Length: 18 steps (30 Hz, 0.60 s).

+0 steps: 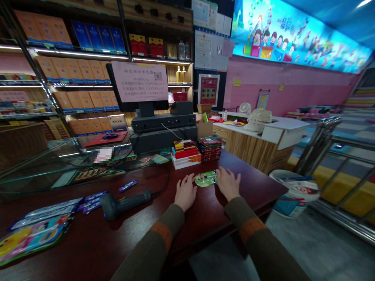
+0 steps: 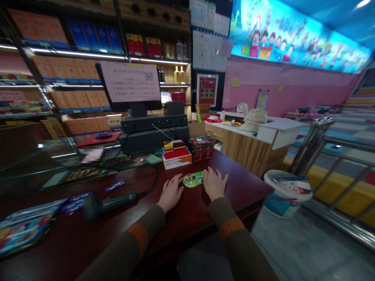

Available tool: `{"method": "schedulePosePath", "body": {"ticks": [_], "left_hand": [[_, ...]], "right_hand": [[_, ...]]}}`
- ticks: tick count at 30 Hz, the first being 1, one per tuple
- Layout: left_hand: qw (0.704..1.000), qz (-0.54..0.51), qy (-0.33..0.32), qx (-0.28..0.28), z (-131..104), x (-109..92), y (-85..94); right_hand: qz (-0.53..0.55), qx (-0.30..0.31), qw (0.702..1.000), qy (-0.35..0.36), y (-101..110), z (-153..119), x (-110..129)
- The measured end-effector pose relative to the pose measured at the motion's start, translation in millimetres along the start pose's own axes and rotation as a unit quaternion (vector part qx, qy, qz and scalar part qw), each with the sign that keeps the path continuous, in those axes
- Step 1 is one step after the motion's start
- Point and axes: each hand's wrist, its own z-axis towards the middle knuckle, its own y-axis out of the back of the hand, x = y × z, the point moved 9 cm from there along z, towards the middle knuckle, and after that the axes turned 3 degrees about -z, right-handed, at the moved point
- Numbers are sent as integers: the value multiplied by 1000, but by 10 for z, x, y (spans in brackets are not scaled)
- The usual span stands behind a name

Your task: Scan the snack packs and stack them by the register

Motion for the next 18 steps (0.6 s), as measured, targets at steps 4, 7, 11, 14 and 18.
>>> {"method": "schedulePosePath", "body": {"ticks": [4,7,11,14,18], "left_hand": [[1000,-18,3,-6,2,22,25],[999,-36,5,-13,7,51,72],[998,-48,8,-27,18,107,197],[998,-40,5,-40,23,138,323],[998,-11,3,-58,4,160,515]], "right_hand": [[8,-2,1000,-4,-12,13,-22],[24,-21,999,-2,16,27,-6],[29,-24,999,18,26,38,108],[28,-16,999,36,20,30,229],[27,-7,998,51,8,13,396]]}}
